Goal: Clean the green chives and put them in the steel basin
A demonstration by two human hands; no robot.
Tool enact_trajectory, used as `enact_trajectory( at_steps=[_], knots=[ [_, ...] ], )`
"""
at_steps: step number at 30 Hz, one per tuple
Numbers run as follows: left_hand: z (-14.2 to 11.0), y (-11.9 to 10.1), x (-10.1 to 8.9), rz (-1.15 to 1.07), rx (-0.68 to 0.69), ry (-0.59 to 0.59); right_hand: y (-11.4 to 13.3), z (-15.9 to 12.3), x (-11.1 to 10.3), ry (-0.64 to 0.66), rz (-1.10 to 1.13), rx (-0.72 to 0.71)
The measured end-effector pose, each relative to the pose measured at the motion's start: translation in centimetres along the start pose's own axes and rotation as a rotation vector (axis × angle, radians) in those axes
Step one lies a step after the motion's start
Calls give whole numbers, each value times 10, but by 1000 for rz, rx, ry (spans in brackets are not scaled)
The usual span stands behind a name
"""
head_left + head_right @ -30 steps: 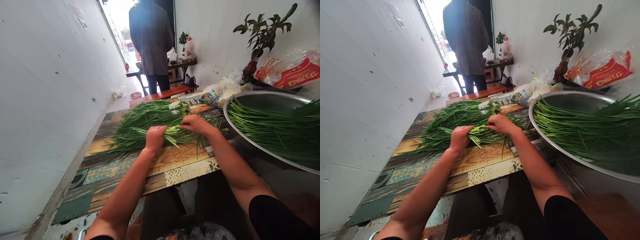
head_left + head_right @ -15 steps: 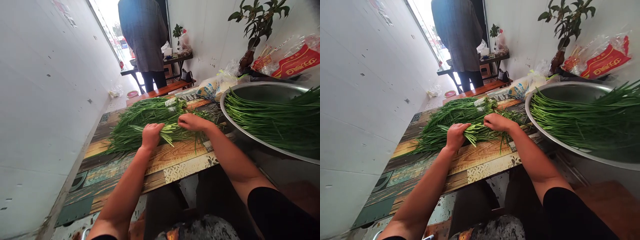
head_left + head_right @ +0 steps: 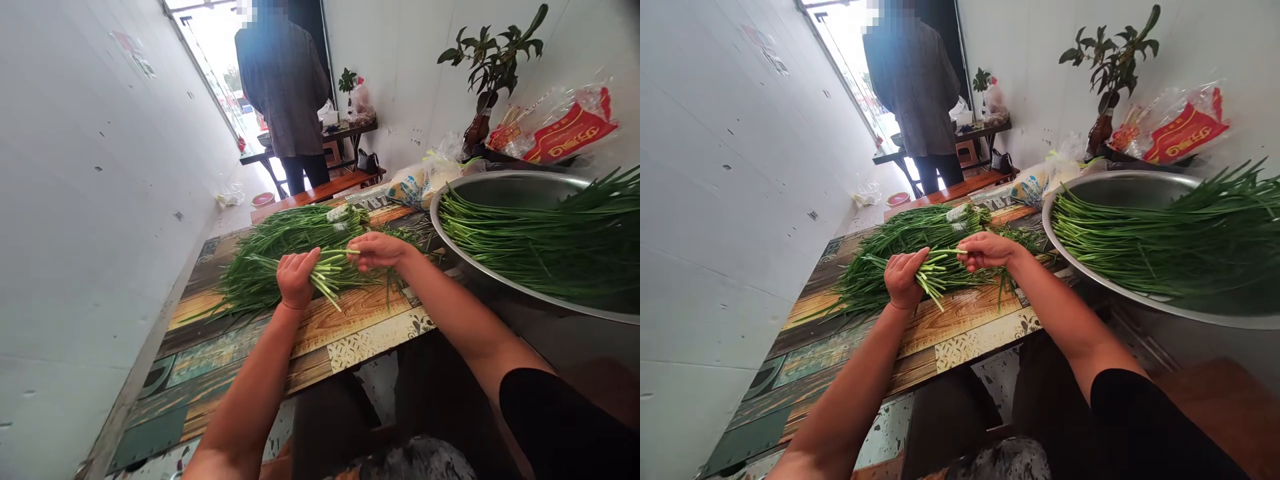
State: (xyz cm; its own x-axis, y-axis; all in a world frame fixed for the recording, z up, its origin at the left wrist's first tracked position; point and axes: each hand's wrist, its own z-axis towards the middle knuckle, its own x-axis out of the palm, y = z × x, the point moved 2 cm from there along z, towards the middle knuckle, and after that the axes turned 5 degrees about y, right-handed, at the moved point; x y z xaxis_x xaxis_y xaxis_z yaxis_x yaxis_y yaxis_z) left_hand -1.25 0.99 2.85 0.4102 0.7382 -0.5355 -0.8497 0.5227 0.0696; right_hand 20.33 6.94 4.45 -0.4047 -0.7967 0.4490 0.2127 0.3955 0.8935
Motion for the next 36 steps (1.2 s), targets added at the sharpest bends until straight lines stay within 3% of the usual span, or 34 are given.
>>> enact_trajectory(
  at_steps=[6,12,14,17,20,22,24,29,31,34,36],
  knots=[
    [-1,-4,0,-69,-12,13,2,0,4,24,103,-51],
    [-1,-10,3,-176,-48,146,-16,18,13,-72,-57,-19],
    [-1,-11,2,-184,-74,188,-19,23,10,-202,-137,-20],
    [-1,-12,2,-165,-105,195,-14,20,-5,-515,-352,-85],
    [-2,-9,3,-105,-142,204,3,8,-20,-812,-797,-190],
    [-2,-7,4,-61,-162,216,13,1,-25,-901,-1045,-261],
    [-2,-6,6,-28,-168,235,19,-2,-25,-895,-1121,-288],
    [-1,-5,6,37,-139,303,16,-1,-13,-684,-814,-145],
    [0,-7,6,61,-111,314,11,2,-3,-605,-813,-125],
    [0,-9,7,83,-88,333,6,7,8,-635,-937,-175],
    [1,-11,7,88,-80,343,4,9,8,-697,-886,-195]
  ],
)
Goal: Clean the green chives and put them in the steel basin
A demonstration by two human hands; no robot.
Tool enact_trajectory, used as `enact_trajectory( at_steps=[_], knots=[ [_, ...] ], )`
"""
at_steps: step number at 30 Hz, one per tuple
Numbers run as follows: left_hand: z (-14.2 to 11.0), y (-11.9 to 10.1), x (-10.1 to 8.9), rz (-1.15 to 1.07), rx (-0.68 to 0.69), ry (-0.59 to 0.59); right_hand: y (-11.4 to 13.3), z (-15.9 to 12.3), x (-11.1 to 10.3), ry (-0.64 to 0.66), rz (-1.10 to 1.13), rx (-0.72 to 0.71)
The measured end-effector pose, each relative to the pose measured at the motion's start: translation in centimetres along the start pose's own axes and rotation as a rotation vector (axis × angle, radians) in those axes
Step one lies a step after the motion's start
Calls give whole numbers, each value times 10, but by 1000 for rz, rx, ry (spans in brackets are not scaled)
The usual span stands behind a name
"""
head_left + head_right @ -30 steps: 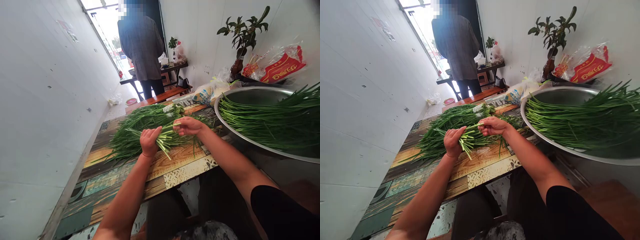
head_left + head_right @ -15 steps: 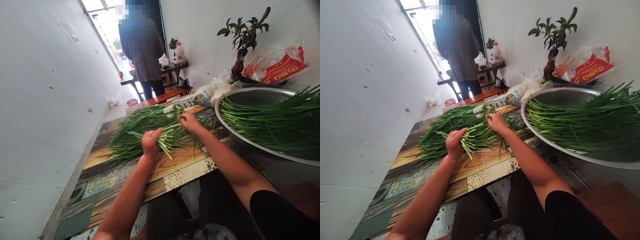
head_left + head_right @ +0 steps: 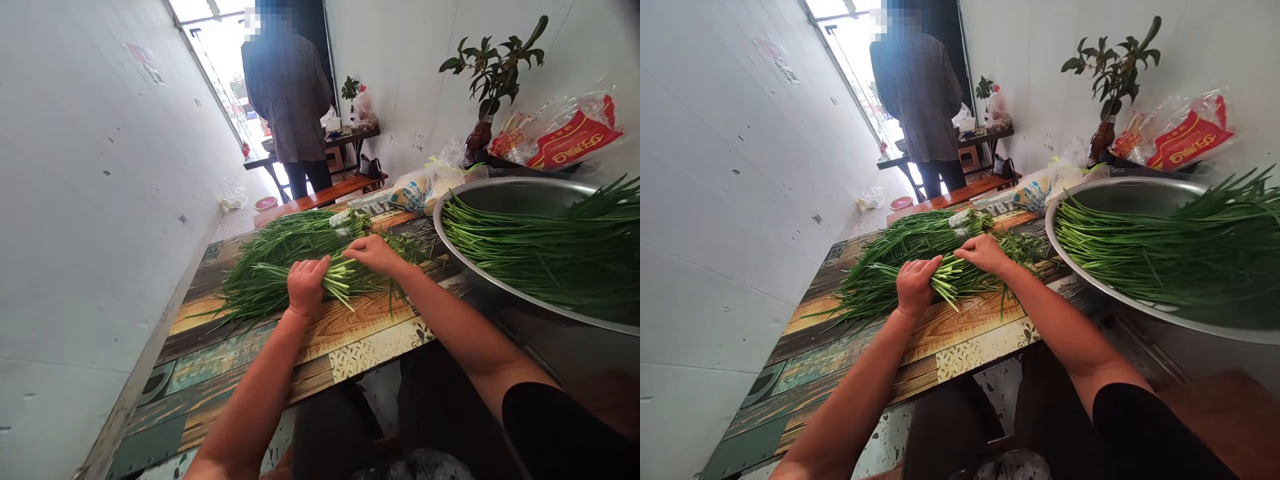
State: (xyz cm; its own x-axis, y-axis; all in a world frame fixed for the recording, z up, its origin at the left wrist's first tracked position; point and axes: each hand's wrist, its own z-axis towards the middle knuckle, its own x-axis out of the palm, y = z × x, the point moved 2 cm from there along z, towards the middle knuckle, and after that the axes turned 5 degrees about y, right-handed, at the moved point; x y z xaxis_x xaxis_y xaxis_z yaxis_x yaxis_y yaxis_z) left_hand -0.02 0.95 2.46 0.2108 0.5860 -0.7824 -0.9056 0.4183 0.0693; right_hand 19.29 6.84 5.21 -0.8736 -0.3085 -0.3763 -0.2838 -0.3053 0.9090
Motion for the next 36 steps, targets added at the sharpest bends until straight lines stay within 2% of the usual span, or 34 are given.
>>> enact_trajectory(
  at_steps=[4,7,10,12,15,18,24,28,31,36],
  knots=[
    [0,-1,-1,14,15,-49,-9,4,-11,-138,181,99],
    [-1,0,-2,21,2,-90,-16,7,-26,-229,132,82],
    [-1,1,-2,21,-7,-110,-20,9,-34,-252,70,71],
    [-2,1,-2,16,1,-118,-20,9,-34,-260,-46,42],
    [-2,1,-2,5,9,-120,-16,10,-30,-219,-191,-99],
    [-2,0,-1,-13,2,-109,-12,9,-27,-146,-235,-211],
    [-3,-1,3,-56,-22,-42,-6,1,-15,154,-324,-122],
    [-3,-1,7,-105,-7,83,3,-4,0,175,-231,-140],
    [-1,-2,7,-132,-8,133,3,-4,9,184,-20,-58],
    [2,-7,-2,2,30,28,-6,0,21,169,412,364]
  ],
)
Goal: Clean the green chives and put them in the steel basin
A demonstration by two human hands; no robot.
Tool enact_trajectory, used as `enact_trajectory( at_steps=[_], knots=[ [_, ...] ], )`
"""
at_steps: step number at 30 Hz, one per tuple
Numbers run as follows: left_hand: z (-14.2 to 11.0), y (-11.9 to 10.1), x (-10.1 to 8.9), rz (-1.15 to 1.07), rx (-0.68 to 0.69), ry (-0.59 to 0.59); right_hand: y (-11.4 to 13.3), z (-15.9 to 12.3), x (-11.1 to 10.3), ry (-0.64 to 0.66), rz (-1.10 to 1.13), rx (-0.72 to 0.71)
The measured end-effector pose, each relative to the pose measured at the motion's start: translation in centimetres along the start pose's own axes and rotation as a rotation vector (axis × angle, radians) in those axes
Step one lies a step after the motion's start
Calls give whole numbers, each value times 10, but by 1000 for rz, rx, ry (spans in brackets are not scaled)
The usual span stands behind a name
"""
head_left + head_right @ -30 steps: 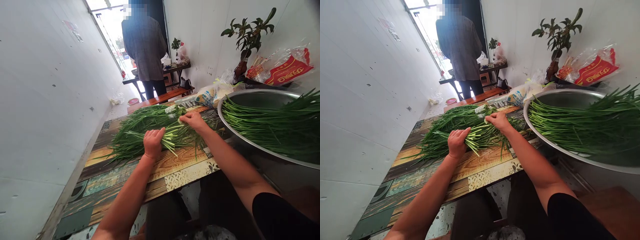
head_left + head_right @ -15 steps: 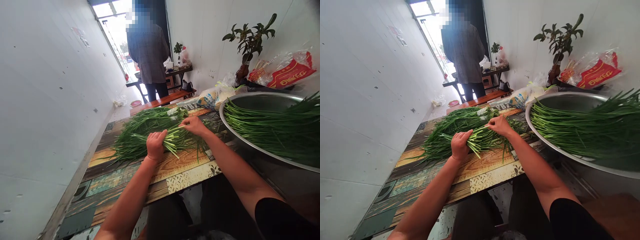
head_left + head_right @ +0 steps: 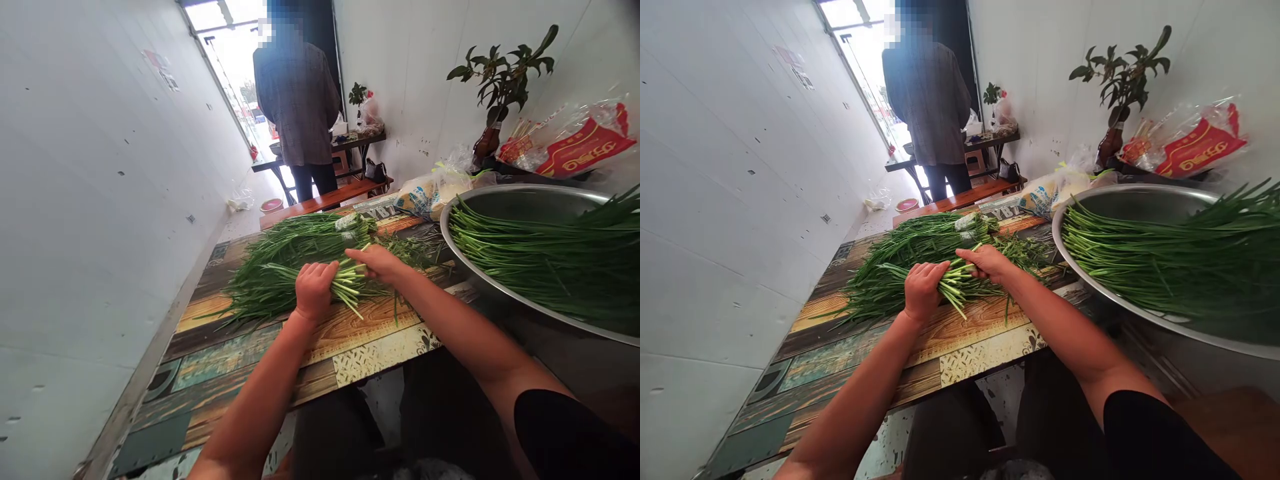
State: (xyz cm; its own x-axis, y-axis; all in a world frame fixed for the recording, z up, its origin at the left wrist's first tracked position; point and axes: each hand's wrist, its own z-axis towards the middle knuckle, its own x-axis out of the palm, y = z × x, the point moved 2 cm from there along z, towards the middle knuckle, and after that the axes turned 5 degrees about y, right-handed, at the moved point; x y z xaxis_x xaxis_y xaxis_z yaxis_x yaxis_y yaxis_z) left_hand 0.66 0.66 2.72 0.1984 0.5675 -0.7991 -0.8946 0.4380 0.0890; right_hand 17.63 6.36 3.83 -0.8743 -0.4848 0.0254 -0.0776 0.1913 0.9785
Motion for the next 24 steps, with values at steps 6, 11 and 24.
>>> enact_trajectory(
  at_steps=[6,11,24],
  knots=[
    [-1,1,-1,4,-13,-26,1,6,-11,2,431,167],
    [-3,6,2,-2,-33,-94,11,5,-35,-271,493,-36],
    [-3,7,1,5,49,-31,12,-5,-25,-42,-551,-473]
  ],
)
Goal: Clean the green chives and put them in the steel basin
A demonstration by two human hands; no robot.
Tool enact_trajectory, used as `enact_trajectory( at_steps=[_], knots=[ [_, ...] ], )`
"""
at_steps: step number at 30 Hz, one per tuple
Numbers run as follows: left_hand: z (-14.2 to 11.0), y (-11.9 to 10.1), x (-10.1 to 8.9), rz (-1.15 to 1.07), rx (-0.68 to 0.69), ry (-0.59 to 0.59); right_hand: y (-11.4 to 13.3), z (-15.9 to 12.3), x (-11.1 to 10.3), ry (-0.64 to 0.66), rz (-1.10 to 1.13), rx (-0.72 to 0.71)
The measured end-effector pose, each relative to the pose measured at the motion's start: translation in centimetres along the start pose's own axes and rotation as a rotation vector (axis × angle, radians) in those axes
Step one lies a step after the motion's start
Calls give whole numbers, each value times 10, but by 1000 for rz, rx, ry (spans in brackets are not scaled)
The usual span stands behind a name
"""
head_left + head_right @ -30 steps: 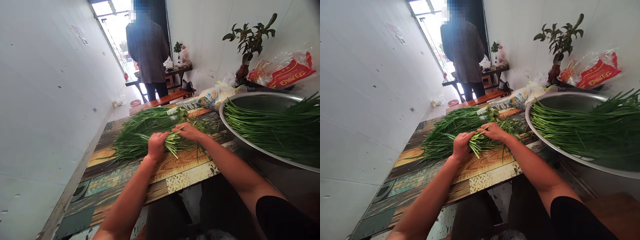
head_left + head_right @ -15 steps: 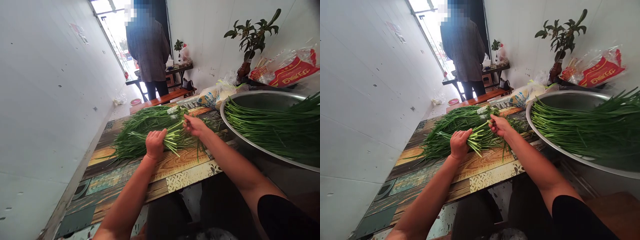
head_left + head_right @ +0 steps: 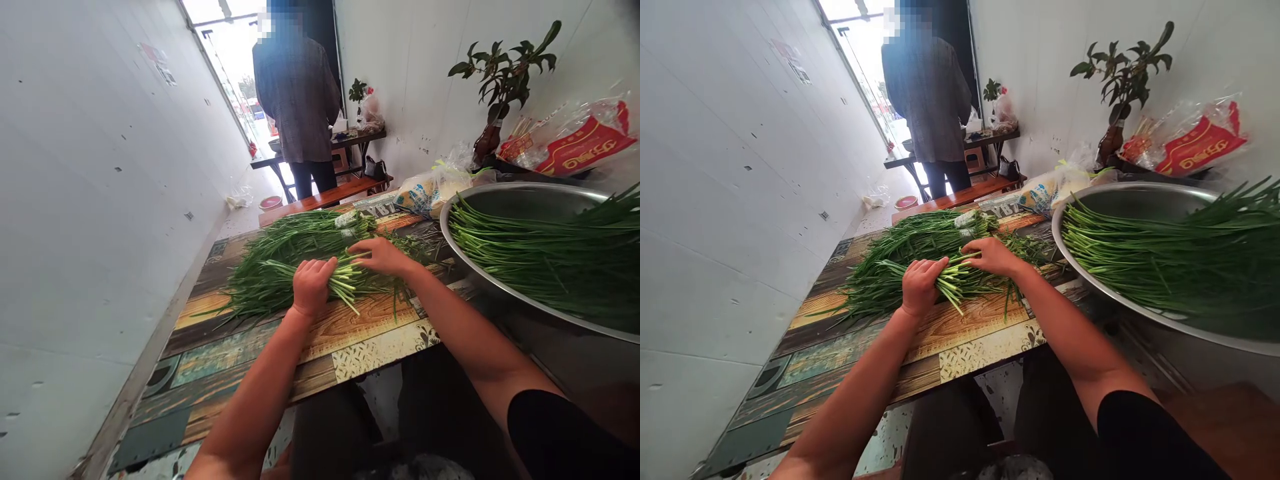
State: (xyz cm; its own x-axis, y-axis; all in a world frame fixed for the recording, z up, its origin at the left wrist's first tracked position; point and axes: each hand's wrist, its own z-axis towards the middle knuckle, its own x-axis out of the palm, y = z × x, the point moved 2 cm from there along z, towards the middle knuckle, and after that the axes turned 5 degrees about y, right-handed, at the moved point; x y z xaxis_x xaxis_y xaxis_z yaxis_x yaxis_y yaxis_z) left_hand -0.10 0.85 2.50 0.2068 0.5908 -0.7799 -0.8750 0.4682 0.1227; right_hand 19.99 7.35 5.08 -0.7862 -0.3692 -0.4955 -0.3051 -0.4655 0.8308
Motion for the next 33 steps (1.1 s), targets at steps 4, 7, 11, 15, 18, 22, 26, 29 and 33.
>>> enact_trajectory(
  at_steps=[4,7,11,15,18,22,26,29,33],
  knots=[
    [1,1,-1,2,-30,10,-2,-2,3,91,-69,36],
    [1,0,-2,17,-22,-11,1,-3,8,145,116,161],
    [2,-1,-2,10,-25,1,1,0,13,47,466,280],
    [1,0,-1,1,-32,3,-7,5,1,-155,698,329],
    [0,1,0,2,-33,-19,-14,7,-10,-209,720,369],
    [-1,1,2,-32,-62,-65,-24,8,-14,-239,574,401],
    [-1,3,3,-138,-163,-102,-34,10,-17,-422,139,184],
    [0,7,1,-295,-281,-125,-39,11,-20,-460,-81,48],
    [4,20,-4,-799,-613,-346,-40,11,-23,-440,-353,115]
  ],
)
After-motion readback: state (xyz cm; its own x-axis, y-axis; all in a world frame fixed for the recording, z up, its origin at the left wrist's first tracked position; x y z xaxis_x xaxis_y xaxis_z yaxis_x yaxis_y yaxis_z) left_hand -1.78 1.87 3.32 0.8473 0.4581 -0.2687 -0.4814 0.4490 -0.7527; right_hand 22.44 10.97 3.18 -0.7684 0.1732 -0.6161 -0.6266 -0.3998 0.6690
